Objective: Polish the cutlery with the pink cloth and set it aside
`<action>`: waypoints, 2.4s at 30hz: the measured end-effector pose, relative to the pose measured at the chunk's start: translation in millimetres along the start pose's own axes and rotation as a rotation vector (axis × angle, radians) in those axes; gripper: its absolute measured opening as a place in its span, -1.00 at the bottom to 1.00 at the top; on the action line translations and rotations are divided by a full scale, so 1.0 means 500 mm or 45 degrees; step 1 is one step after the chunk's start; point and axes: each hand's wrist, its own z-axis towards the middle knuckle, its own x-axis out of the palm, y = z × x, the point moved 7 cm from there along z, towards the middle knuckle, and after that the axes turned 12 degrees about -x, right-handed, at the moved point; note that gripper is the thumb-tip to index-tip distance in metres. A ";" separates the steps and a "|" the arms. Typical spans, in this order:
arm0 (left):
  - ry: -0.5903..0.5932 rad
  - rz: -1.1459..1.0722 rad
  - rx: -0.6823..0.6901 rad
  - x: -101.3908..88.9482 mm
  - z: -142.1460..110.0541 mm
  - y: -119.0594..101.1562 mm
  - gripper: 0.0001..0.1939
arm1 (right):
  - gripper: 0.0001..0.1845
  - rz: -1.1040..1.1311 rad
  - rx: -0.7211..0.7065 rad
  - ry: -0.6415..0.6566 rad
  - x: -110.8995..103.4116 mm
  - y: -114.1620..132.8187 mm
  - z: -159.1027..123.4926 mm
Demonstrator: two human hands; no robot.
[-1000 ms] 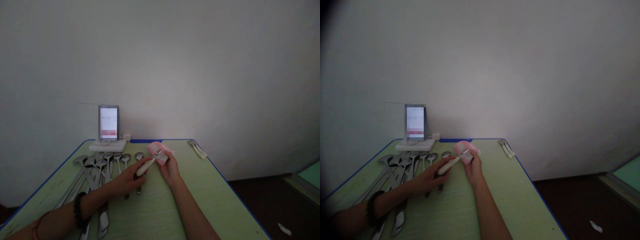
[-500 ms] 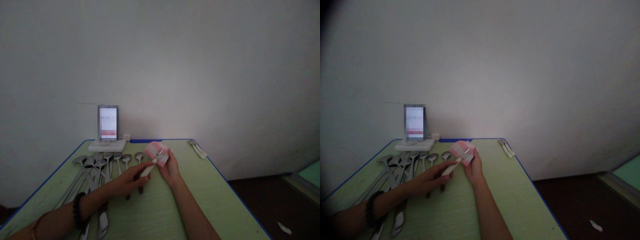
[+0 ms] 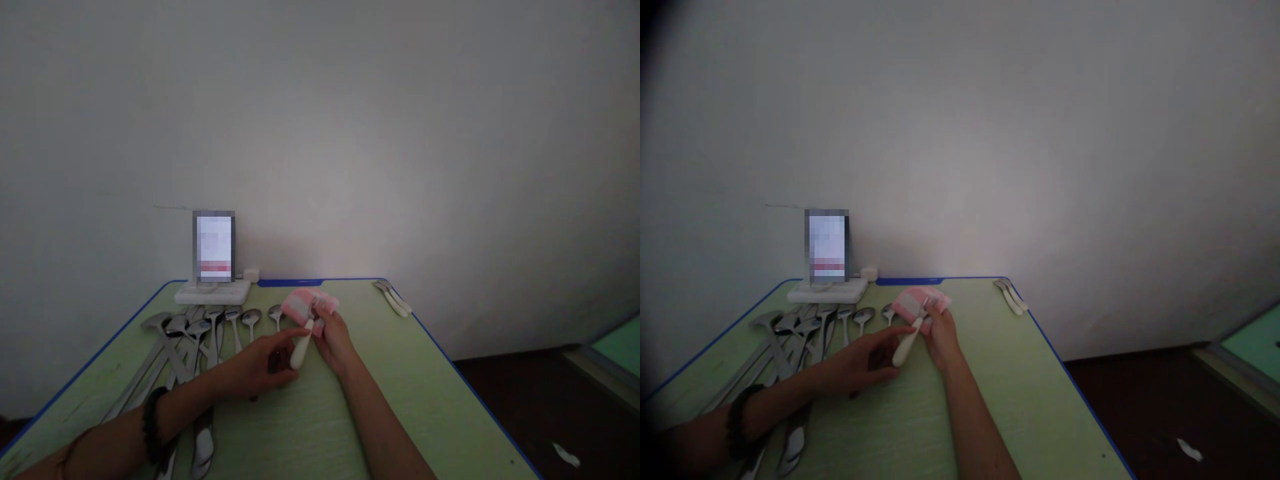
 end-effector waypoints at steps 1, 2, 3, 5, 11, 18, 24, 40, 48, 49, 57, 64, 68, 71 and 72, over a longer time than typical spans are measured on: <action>0.004 0.006 -0.012 0.001 0.001 0.000 -0.38 | -0.80 -0.003 -0.006 -0.009 -0.001 0.000 0.000; 0.005 0.008 -0.032 0.002 0.002 0.001 -0.38 | -0.80 -0.003 -0.008 -0.020 -0.001 0.000 0.001; 0.000 0.011 -0.049 0.002 0.003 0.003 -0.38 | -0.81 0.000 -0.009 -0.030 -0.001 0.000 0.001; -0.009 0.016 -0.066 0.002 0.005 0.004 -0.38 | -0.83 0.005 -0.003 -0.044 -0.002 0.000 0.001; 0.008 0.001 -0.086 0.005 0.006 0.009 -0.37 | -0.83 0.005 0.046 -0.056 -0.001 -0.002 -0.002; 0.014 0.016 -0.100 0.005 0.005 0.006 -0.39 | -0.81 0.028 0.076 -0.152 -0.005 -0.001 -0.002; 0.028 0.014 -0.080 0.005 0.004 0.004 -0.39 | -0.76 0.056 0.088 -0.116 0.002 0.001 -0.004; 0.022 0.040 -0.081 0.004 0.005 0.002 -0.40 | -0.73 0.068 0.106 -0.115 0.005 0.003 -0.006; -0.014 -0.019 -0.072 0.001 0.006 0.008 -0.40 | -0.73 0.074 0.141 -0.085 0.009 0.001 -0.007; -0.020 -0.038 -0.080 0.001 0.006 0.009 -0.41 | -0.73 0.093 0.133 -0.070 0.010 0.003 -0.007; -0.444 -0.067 -0.045 -0.050 0.003 -0.004 -0.53 | -0.58 0.218 0.143 0.117 0.025 0.024 -0.015; -0.320 0.048 -0.039 -0.037 0.002 -0.015 -0.62 | -0.71 0.130 0.157 0.037 0.015 0.004 -0.008; -0.272 0.070 -0.065 -0.028 0.008 -0.012 -0.64 | -0.77 -0.001 0.156 -0.015 0.007 -0.007 -0.009; -0.261 0.064 -0.059 -0.024 0.012 -0.004 -0.65 | -0.80 -0.090 0.116 0.059 0.013 -0.004 -0.013; -0.243 0.060 -0.056 -0.022 0.013 -0.001 -0.65 | -0.81 -0.122 0.102 0.087 0.014 -0.003 -0.015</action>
